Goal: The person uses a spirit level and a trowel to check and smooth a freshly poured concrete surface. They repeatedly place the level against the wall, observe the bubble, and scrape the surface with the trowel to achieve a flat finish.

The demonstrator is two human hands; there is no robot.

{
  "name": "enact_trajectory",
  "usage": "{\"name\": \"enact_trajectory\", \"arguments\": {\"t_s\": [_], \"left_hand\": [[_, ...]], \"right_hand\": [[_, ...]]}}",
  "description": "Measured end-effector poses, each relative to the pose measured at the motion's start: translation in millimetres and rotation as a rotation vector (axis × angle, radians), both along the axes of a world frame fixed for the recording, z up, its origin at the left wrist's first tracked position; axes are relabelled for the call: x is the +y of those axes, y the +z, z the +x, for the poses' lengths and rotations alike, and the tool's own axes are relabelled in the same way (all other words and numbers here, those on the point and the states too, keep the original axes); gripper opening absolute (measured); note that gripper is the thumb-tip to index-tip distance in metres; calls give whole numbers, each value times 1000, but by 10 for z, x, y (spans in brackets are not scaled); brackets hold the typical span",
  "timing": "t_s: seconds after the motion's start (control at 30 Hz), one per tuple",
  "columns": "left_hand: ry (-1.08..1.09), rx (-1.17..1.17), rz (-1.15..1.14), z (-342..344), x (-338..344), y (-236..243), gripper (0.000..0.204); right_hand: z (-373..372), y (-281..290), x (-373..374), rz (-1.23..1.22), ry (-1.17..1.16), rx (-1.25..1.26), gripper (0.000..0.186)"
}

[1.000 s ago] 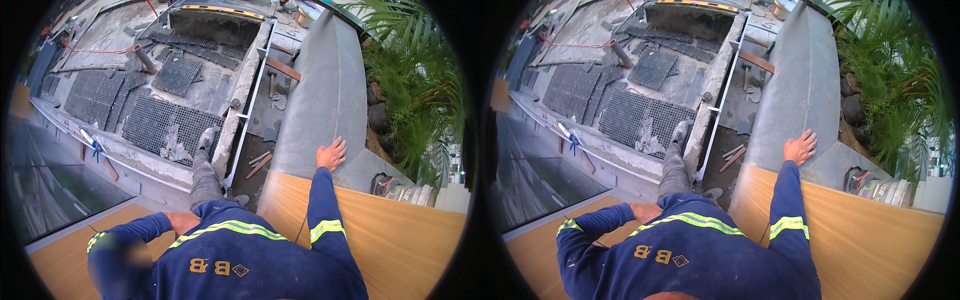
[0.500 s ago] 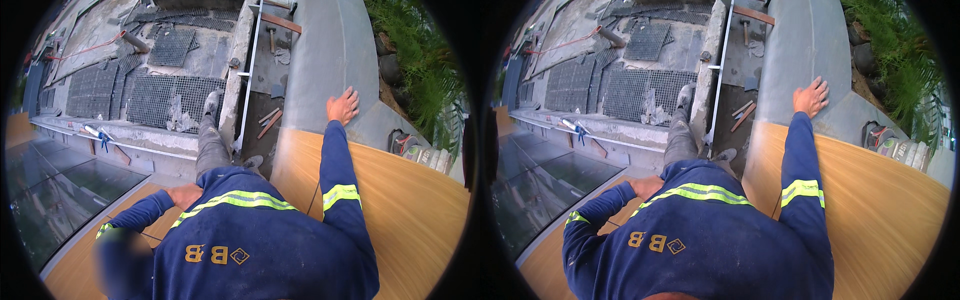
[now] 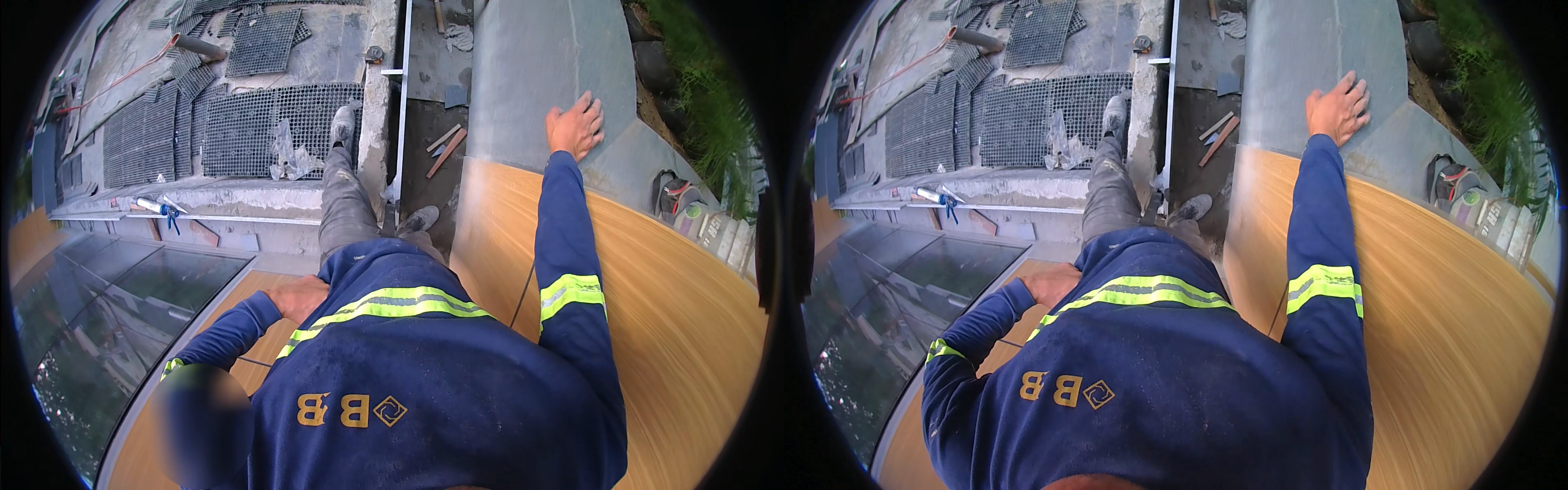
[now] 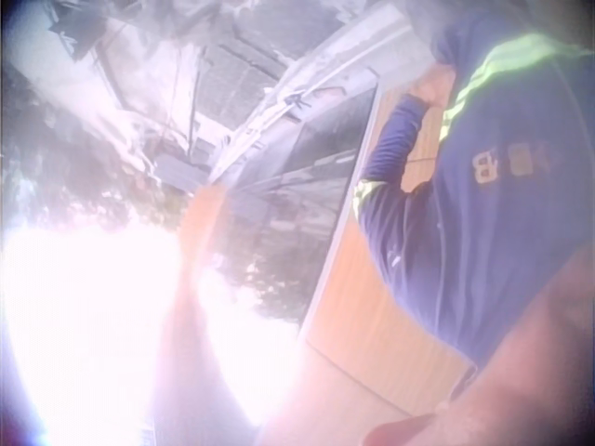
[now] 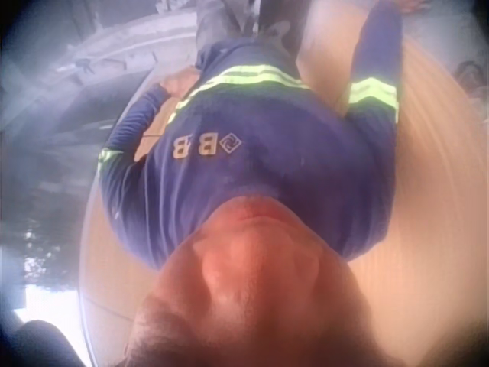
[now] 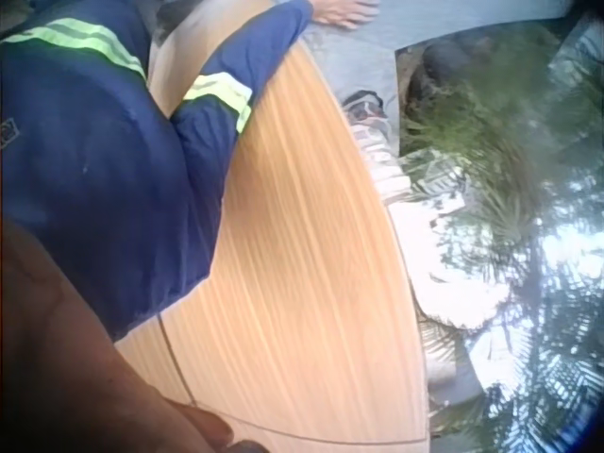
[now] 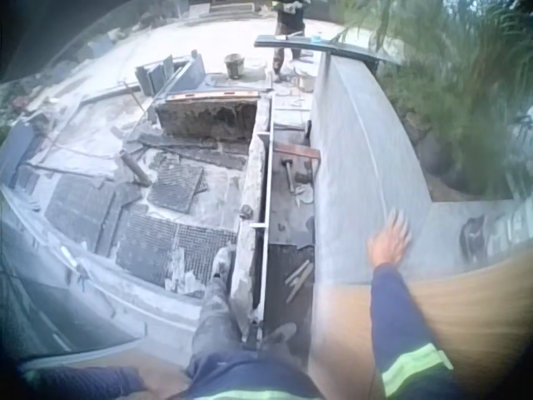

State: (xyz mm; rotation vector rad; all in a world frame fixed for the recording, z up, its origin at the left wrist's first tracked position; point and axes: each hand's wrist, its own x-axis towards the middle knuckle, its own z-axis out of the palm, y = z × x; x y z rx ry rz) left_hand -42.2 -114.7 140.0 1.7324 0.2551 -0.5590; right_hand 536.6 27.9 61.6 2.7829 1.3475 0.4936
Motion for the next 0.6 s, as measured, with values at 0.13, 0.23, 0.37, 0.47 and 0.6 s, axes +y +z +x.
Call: {"name": "enact_trajectory", "arguments": {"t_s": [0.13,0.23,0.37,0.47,0.6], "left_hand": [[29,-4,-54,16,103,72,55],[54,-46,-58,-31,92,4,57],[6,-39,-60,-26,101,-54,57],[12,-29,-72,-25,105,-58,58],[108,-99,-62,-45,35,-78,56]], "right_hand": [[-15,-11,13,-4,4,1,77],[-20,4,21,-10,-7,4,78],[-19,-23,68,1,-22,33,79],[10,-53,65,15,-23,4,77],[8,-34,39,3,-26,-2,78]]}}
